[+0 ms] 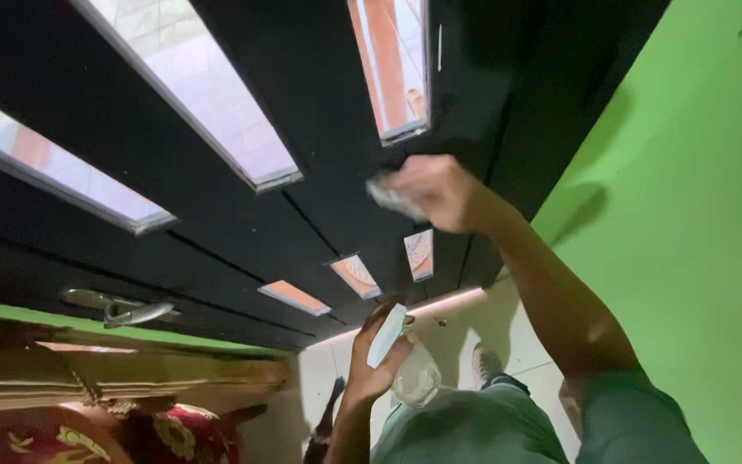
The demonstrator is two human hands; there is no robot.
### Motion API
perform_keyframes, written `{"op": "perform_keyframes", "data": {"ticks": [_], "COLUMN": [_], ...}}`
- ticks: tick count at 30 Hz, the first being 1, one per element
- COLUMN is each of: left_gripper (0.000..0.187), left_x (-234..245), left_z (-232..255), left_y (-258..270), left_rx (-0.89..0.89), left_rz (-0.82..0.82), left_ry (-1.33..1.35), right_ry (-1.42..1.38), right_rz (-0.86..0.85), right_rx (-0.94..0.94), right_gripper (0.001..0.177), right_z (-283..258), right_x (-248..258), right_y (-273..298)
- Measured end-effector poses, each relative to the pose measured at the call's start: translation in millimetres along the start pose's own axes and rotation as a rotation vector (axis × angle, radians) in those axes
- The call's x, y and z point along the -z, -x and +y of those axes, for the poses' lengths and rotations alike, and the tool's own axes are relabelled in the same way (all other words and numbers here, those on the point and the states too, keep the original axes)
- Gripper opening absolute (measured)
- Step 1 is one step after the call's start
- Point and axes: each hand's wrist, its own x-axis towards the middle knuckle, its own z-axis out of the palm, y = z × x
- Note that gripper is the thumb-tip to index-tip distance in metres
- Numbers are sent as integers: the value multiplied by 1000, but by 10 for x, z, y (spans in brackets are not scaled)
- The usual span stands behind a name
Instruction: The person sprays a cleaning solution onto the glass panes of a black door and wipes them with a cloth. They systematically clean each pane from top to bottom, using the spray bottle in one hand and the cloth in the other.
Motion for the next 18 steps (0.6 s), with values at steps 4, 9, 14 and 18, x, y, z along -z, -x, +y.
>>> {"op": "perform_keyframes", "data": {"ticks": [4,9,14,18], "left_gripper": [57,50,38,44], "left_x": [26,-30,-165,-269], "left_z": [-23,133,280,271], "left_y": [-30,-87,-262,-324], "left_rx": [-11,77,-130,-65], "left_rz": [16,38,15,-21], "left_ry": [46,-55,-104,14], "right_ry": [-494,-703,-673,-631], "right_rz": [-110,237,267,286], "right_rx": [-550,-825,-754,-594], "right_gripper": [28,35,38,30], "right_z": [16,290,260,73], "right_x": [-131,-813,-1330,-1376], "right_y": [679,1292,1566,1498]}}
